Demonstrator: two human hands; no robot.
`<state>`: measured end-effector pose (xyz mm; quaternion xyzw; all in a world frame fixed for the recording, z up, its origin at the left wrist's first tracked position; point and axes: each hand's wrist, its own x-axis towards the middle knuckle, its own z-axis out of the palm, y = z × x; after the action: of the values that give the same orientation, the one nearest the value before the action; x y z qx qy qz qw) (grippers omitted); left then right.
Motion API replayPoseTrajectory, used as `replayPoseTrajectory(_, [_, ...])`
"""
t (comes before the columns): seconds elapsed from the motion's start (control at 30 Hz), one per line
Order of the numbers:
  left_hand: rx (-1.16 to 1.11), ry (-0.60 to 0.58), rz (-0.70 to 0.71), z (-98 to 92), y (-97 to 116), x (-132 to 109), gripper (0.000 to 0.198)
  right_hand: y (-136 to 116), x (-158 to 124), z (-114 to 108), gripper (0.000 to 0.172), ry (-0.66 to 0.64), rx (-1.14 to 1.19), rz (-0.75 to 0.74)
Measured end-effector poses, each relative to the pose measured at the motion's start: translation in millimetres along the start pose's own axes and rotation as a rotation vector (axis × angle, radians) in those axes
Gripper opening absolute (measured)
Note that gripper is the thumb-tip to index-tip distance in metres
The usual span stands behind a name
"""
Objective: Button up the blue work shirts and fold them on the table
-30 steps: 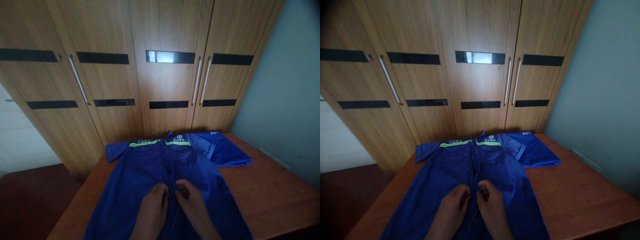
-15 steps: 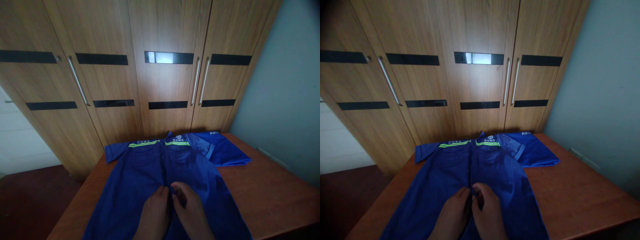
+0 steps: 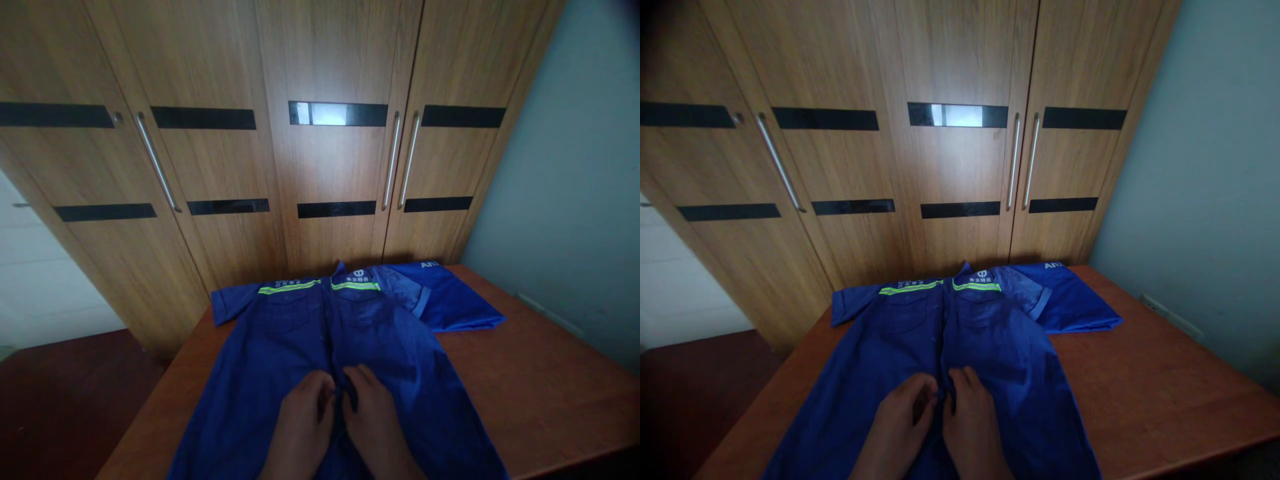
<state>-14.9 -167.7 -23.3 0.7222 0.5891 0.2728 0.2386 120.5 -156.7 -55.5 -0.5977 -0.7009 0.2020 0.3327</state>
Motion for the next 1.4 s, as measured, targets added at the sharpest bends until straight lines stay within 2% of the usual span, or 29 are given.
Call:
replayPoseTrajectory(0.2, [0.083,0.000,0.022,2.7,4,0,0.026,0,1,-7,0.037,-0.073,0.397,0.077])
replayPoseTrajectory(0.3, [0.100,-0.007,0.034,5.3,4,0,0.025,5,-1,-10,0.031,-0.045,0.550,0.140])
replayPoseTrajectory(0.4, [0.100,-0.006,0.056,7.8,2,0,0.026,7,-2,-10,0.030,-0.023,0.627,0.173])
replayPoseTrajectory(0.53, [0.052,0.010,0.082,8.6,0,-2,0.027,5,-3,-13,0.028,-0.055,0.663,0.167])
replayPoseTrajectory(0.63, [0.017,0.022,0.091,8.3,-1,-3,0.027,2,-3,-16,0.027,-0.086,0.673,0.132])
replayPoseTrajectory(0.73, [-0.030,0.033,0.080,8.3,-2,-1,0.027,3,-3,-18,0.034,-0.125,0.687,0.075])
replayPoseTrajectory(0.8, [-0.088,0.039,0.057,8.5,-4,1,0.025,4,-2,-17,0.037,-0.145,0.675,0.064])
replayPoseTrajectory(0.87, [-0.170,0.041,0.018,9.2,-7,3,0.022,6,-1,-16,0.030,-0.130,0.625,0.053])
replayPoseTrajectory(0.97, [-0.318,0.032,-0.056,11.4,-14,5,0.018,5,2,-15,0.023,-0.064,0.477,-0.016])
replayPoseTrajectory(1.17, [-0.678,-0.014,-0.170,11.0,-16,7,0.011,-2,0,-12,0.022,-0.013,0.222,-0.090])
replayPoseTrajectory(1.3, [-0.797,-0.036,-0.248,6.1,-11,8,0.025,-4,-4,-11,0.026,0.010,0.118,-0.141])
replayPoseTrajectory(1.4, [-0.776,0.011,-0.263,6.2,-10,9,0.030,-5,-6,-11,0.025,0.018,0.058,-0.163])
